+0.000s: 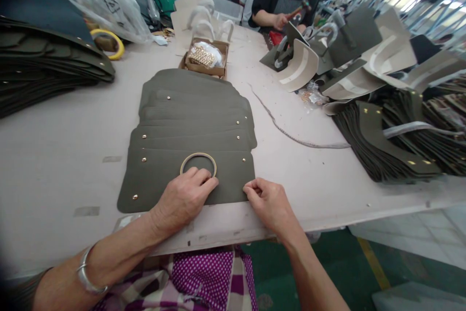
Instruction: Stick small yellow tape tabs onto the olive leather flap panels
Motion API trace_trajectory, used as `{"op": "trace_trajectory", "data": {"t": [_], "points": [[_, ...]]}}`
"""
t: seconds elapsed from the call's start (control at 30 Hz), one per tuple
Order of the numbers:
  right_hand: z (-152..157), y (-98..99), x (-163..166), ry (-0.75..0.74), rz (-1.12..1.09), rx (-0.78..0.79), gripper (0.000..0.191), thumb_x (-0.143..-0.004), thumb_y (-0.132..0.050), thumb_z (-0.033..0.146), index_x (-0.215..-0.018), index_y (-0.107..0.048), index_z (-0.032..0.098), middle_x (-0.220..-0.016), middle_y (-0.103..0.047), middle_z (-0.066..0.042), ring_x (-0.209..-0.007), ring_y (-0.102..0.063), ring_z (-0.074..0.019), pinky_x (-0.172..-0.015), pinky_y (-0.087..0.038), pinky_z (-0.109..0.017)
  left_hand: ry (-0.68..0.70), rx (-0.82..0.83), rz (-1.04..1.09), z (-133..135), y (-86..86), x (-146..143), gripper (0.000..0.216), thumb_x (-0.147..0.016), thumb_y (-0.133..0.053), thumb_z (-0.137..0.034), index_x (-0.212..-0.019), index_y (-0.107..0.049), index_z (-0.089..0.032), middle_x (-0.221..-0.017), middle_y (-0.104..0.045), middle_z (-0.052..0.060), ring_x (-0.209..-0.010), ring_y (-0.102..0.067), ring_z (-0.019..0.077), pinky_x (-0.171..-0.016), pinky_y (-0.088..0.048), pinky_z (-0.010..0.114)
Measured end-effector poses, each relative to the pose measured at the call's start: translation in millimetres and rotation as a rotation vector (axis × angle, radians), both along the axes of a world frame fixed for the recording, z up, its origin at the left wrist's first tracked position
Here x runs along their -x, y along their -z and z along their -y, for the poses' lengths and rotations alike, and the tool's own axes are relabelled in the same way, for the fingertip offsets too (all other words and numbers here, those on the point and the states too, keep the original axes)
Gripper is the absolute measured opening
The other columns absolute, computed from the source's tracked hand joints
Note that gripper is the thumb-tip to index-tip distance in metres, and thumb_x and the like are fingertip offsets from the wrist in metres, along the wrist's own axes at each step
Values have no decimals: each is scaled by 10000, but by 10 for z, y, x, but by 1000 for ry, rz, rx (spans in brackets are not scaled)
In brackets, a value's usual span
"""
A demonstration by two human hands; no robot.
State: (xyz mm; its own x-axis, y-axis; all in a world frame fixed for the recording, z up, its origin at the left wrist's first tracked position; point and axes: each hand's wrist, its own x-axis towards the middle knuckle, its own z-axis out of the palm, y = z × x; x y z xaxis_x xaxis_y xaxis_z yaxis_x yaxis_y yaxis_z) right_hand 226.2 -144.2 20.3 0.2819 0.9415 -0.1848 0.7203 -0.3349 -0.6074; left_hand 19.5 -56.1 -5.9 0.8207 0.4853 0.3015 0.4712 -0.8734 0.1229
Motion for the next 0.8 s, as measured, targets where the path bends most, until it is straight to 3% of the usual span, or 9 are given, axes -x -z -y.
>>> {"op": "trace_trajectory", "data": {"t": [0.13,0.23,0.3,0.37,0.47,0.6,0.8], "points": [[-32,-9,10,-52,139,-11,124,-823,-556,256,-838,-659,188,-632,-674,2,-579,-620,-144,-571,-439,-248,-2,10,3,-5,-8,2,122,-920,-466,-181,-865,-575,-175,-819,-518,46,-750,-448,193,-619,-422,294],[19,-16,-45,-10,163,-30,232,-830,-589,297,-1027,-603,176,-549,-635,31,-515,-607,-155,-527,-444,-253,-4,20,3,-8,-5,8,117,-916,-470,-173,-870,-578,-175,-828,-523,48,-754,-449,196,-627,-428,301],[91,-23,-108,-25,190,-137,177,-854,-580,306,-979,-600,182,-612,-655,11,-553,-623,-155,-549,-470,-258,-2,22,11,-10,-1,9,115,-914,-471,-168,-866,-576,-173,-825,-523,47,-752,-448,195,-629,-429,301],[170,-27,-165,-152,270,-281,114,-898,-522,253,-892,-612,183,-771,-682,-42,-701,-651,-164,-657,-506,-276,0,22,18,-10,2,7,115,-911,-474,-164,-854,-574,-174,-814,-519,45,-748,-446,196,-623,-427,300],[239,-24,-194,-449,420,-374,194,-926,-442,139,-978,-628,160,-951,-666,-99,-890,-628,-188,-804,-515,-323,-5,23,26,-8,8,5,118,-909,-473,-161,-849,-574,-177,-809,-517,42,-749,-447,198,-618,-426,300],[178,-25,-128,-657,560,-355,260,-889,-433,54,-1034,-638,122,-970,-663,-137,-878,-617,-214,-758,-540,-352,-9,22,24,-5,13,10,125,-913,-463,-164,-869,-580,-172,-817,-520,43,-753,-447,192,-633,-430,293],[-48,-55,-77,-498,450,-115,190,-878,-513,130,-881,-701,158,-814,-698,-77,-743,-647,-188,-706,-522,-320,-10,38,22,1,-5,14,144,-910,-451,-151,-854,-582,-171,-823,-535,49,-756,-467,195,-639,-454,298]]}}
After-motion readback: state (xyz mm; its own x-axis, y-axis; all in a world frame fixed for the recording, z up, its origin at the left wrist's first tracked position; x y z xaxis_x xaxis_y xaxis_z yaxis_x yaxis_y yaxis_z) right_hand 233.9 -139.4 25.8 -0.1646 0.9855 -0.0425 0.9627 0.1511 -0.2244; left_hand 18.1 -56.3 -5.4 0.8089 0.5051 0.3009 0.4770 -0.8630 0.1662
